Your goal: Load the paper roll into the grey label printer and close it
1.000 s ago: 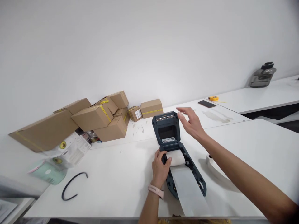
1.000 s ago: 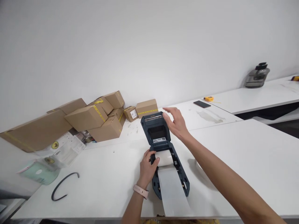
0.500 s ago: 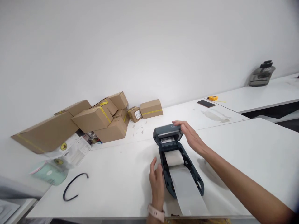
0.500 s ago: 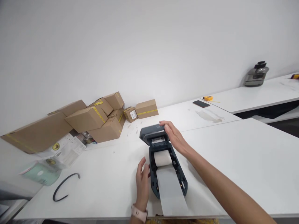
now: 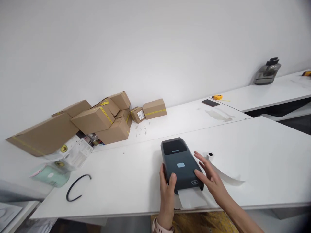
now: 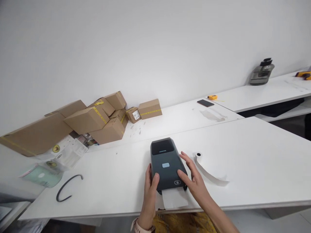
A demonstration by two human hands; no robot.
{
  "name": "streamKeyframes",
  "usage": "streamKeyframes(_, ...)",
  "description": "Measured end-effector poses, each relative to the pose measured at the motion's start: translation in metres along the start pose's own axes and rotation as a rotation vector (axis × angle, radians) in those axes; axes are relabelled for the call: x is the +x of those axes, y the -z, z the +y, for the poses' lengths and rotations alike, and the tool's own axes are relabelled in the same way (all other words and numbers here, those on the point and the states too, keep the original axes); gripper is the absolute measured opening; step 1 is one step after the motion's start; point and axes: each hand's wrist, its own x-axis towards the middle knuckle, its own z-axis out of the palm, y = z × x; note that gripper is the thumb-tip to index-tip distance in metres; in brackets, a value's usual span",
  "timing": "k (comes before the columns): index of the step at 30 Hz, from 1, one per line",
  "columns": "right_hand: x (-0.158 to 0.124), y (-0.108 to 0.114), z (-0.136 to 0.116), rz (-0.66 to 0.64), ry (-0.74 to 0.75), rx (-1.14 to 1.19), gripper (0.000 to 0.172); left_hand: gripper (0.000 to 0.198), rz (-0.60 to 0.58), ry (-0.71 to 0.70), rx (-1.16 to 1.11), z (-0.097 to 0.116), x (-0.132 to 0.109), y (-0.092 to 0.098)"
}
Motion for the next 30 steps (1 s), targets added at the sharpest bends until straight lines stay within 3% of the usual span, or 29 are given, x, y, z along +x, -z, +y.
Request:
streamKeyframes(5, -0.005, -0.004, 0.013, -0.030, -0.242, 0.177, 0.082, 0.090, 0.004, 0.026, -0.049, -0.013, -0.003, -0.004)
streamKeyframes(8, -0.009, -0.006, 0.024, -0.035, -0.303, 0.216, 0.087, 0.092, 0.024, 0.022, -0.075, -0.023, -0.003, -0.004)
streamKeyframes(11, -0.012, -0.006, 0.030, -0.026, -0.285, 0.217, 0.084, 0.092, 0.038, 0.009, -0.075, -0.030, -0.002, -0.005)
streamKeyframes(18, -0.017, -0.007, 0.033, -0.009, -0.238, 0.229, 0.084, 0.071, 0.045, -0.089, -0.032, -0.031, -0.007, -0.006)
streamKeyframes(24, -0.014, -0.011, 0.031, 0.024, -0.205, 0.220, 0.086, 0.072, 0.055, -0.117, -0.040, -0.025, -0.007, -0.007)
streamKeyframes(30, -0.013, -0.012, 0.027, 0.034, -0.173, 0.203, 0.071, 0.076, 0.016, -0.090, -0.140, -0.016, -0.010, -0.005)
